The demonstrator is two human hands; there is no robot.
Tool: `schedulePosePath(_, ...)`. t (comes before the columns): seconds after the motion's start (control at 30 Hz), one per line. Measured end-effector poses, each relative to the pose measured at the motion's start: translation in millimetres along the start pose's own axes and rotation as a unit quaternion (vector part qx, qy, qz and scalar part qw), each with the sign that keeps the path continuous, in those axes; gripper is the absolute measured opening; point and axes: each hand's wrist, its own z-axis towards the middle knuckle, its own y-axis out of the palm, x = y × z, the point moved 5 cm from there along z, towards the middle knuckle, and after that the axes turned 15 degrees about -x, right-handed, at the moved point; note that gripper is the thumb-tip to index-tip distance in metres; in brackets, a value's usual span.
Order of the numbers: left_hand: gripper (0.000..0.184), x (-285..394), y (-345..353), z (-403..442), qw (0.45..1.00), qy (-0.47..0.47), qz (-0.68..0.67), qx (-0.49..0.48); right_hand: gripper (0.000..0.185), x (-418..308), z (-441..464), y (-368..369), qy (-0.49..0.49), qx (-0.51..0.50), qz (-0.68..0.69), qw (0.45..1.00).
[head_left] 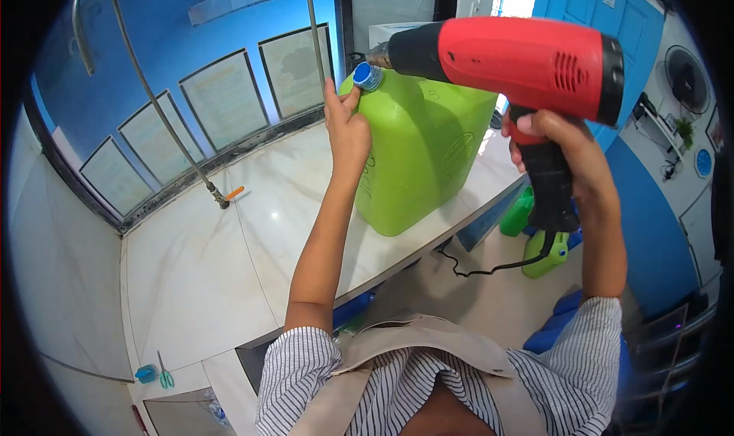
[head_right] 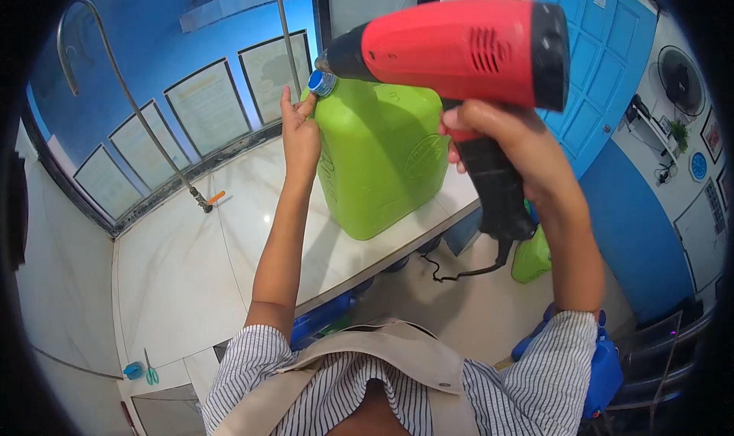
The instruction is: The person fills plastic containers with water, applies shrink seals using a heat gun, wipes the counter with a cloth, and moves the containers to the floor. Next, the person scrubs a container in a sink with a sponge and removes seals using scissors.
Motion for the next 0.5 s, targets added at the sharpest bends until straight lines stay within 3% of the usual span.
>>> schedulePosePath(0.17,0.066,11.8,-10.7,-11.5,0.993,-0.009,0.108,0.040,0.027,-14.7,5.6,0.3,0.045,-0.016,-0.032,0.998)
schedulePosePath(0.23,0.062,13.6,-13.9,-7.8,0.998,0.053,-0.023,0.024,0.026,-14.7,-3.5,-4.7,0.039,0.006,-0.039,0.998)
schedulePosePath(0.27,0.062,15.6,-12.0,-6.0,0.998,0.052,-0.025,0.019,0.026,-11.6,-6.5,-10.0,0.041,0.010,-0.037,0.998)
schedulePosePath(0.37,0.053,34.5,3.8,4.7,0.992,0.094,0.079,-0.028,0.027,-5.9,-16.6,-42.4,-0.008,0.044,-0.016,0.999)
schedulePosePath(0.5,0.050,23.6,21.0,12.3,0.979,0.121,0.161,-0.036,0.033,6.8,1.5,-129.0,-0.074,0.128,-0.113,0.983)
